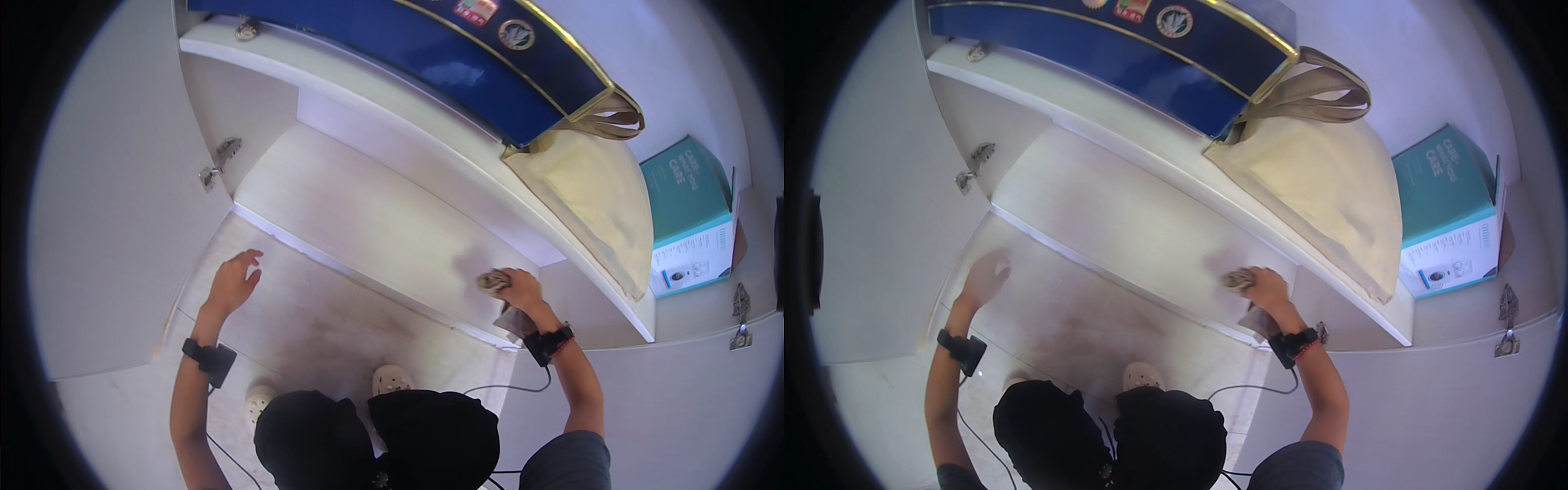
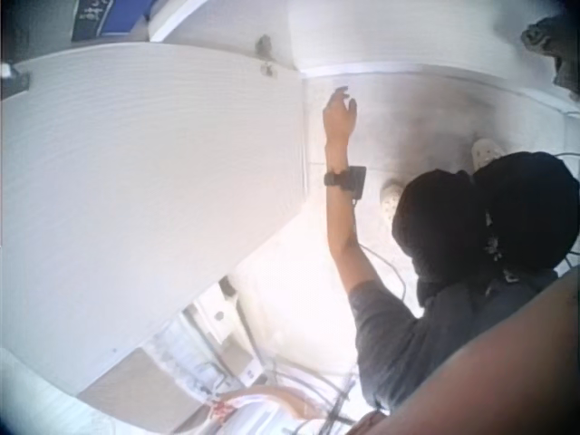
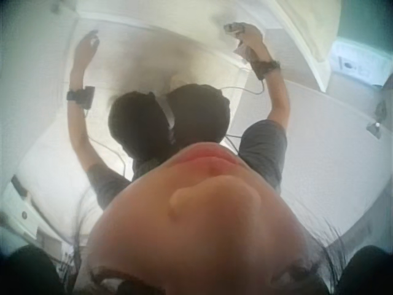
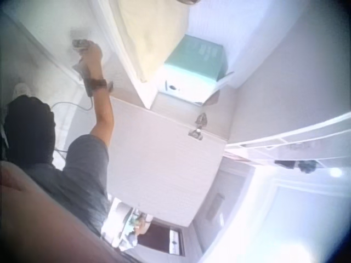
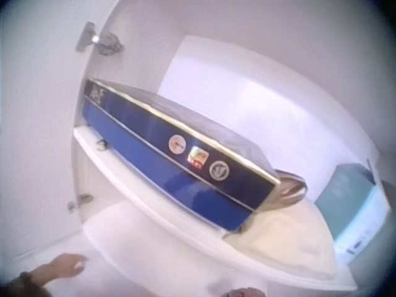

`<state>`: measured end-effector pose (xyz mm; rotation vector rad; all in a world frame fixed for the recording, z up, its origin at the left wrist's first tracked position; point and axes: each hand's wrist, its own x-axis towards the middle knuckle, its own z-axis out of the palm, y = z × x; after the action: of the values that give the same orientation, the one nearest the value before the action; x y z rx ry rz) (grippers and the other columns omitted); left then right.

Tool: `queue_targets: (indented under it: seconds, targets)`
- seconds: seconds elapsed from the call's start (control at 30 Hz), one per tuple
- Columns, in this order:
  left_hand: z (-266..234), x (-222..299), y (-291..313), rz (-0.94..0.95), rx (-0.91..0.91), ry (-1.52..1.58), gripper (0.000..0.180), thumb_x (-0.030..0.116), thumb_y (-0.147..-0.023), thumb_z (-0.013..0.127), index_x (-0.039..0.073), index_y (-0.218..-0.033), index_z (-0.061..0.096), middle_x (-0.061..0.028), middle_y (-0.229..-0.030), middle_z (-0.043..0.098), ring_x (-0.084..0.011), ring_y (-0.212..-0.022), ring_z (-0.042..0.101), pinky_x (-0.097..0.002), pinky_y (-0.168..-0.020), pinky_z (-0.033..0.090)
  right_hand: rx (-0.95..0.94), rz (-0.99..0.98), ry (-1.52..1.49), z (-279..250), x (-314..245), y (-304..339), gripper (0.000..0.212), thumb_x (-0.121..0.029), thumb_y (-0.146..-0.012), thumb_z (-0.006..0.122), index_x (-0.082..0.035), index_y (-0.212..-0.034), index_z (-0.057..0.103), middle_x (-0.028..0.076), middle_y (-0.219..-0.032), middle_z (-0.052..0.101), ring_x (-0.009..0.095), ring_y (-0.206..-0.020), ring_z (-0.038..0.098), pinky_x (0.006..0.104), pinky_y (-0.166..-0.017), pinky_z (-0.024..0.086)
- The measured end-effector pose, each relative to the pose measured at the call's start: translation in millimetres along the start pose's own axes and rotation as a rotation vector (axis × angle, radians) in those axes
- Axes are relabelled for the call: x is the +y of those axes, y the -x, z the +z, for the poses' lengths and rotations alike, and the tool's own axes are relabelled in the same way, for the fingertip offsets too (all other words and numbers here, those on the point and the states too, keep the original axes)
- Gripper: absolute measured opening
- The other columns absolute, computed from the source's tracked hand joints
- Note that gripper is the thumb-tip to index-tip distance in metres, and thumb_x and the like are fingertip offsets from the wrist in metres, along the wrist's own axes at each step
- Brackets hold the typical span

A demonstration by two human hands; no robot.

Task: The person wipes the inside of a shelf with a cloth, then wipes the surfaces of a box, a bag, and some papers before placing them back onto the shelves.

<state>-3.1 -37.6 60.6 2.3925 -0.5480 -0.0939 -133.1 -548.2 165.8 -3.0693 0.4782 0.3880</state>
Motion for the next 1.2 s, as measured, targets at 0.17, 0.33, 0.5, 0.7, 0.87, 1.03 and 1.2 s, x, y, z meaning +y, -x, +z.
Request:
queue_targets:
  seconds: [0.17, 0.33, 0.5, 0.7, 0.87, 1.03, 1.2]
  targets:
    - [-14.5, 2.6, 6.4, 0.009, -0.03, 0.084, 0.026, 0.007, -0.076, 0.056, 0.006, -0.102, 0.056, -0.0119, -0.091, 0.062, -0.029, -0.082, 0.06, -0.0361, -0.074, 0.046, -0.056, -0.418, -0.147, -34.3, -142.3, -11.5, 0.054, -0.017, -0.06, 0.062, -0.016, -0.113, 0.054, 0.011, -0.099, 0.057, 0.03, -0.092, 0.055, 0.0379, -0.076, 0.046]
    - [-44.5, 56.0, -2.8, 0.06, 0.081, 0.156, 0.024, 0.006, -0.077, 0.055, 0.005, -0.101, 0.056, -0.0117, -0.092, 0.062, -0.0284, -0.083, 0.059, -0.0356, -0.075, 0.046, 0.264, -0.826, 0.018, -65.7, -190.7, 1.5, 0.064, -0.009, -0.051, 0.063, -0.014, -0.114, 0.053, 0.008, -0.103, 0.054, 0.028, -0.092, 0.052, 0.0367, -0.075, 0.044]
    - [-88.8, 105.6, -12.7, 0.158, 0.246, 0.163, 0.031, 0.008, -0.079, 0.056, 0.004, -0.11, 0.052, -0.0123, -0.094, 0.061, -0.0278, -0.087, 0.058, -0.0346, -0.077, 0.045, 0.435, -0.994, -0.212, -96.0, -209.4, 6.9, 0.073, 0.0, -0.042, 0.064, -0.013, -0.113, 0.055, 0.008, -0.101, 0.055, 0.028, -0.089, 0.051, 0.0355, -0.074, 0.043]
    - [-133.9, 135.5, -27.6, 0.117, 0.453, 0.62, 0.042, 0.011, -0.083, 0.055, 0.005, -0.122, 0.042, -0.0089, -0.099, 0.06, -0.0201, -0.093, 0.058, -0.0309, -0.081, 0.044, 0.469, -1.115, -0.302, -116.5, -225.9, 5.6, 0.07, 0.002, -0.044, 0.061, -0.012, -0.112, 0.056, 0.008, -0.104, 0.054, 0.028, -0.091, 0.051, 0.0354, -0.074, 0.04]
    - [-153.4, 158.8, -32.6, 0.104, 0.283, 1.032, 0.046, 0.008, -0.082, 0.052, 0.004, -0.126, 0.038, -0.0098, -0.113, 0.053, -0.0202, -0.103, 0.053, -0.0292, -0.089, 0.039, 0.382, -1.189, -0.59, -89.5, -240.8, 1.6, 0.064, 0.004, -0.044, 0.06, -0.011, -0.107, 0.059, 0.006, -0.1, 0.058, 0.028, -0.088, 0.052, 0.0346, -0.073, 0.041]
    - [-183.2, 171.5, -51.0, 0.165, 0.18, 1.3, 0.051, 0.009, -0.081, 0.056, -0.002, -0.126, 0.034, -0.0101, -0.113, 0.053, -0.0183, -0.102, 0.055, -0.028, -0.087, 0.041, 0.281, -1.229, -0.356, -123.3, -227.7, 45.9, 0.054, 0.001, -0.047, 0.06, -0.009, -0.1, 0.062, 0.007, -0.096, 0.06, 0.027, -0.084, 0.054, 0.0343, -0.073, 0.042]
    - [-192.4, 209.0, -56.8, -0.071, 0.123, 1.361, 0.064, 0.018, -0.077, 0.062, 0.0, -0.128, 0.029, -0.0094, -0.114, 0.052, -0.0169, -0.104, 0.052, -0.0286, -0.086, 0.041, 0.025, -1.064, -0.571, -194.7, -219.5, 100.4, 0.042, -0.004, -0.05, 0.064, -0.007, -0.092, 0.065, 0.009, -0.097, 0.061, 0.026, -0.084, 0.055, 0.0335, -0.073, 0.044]
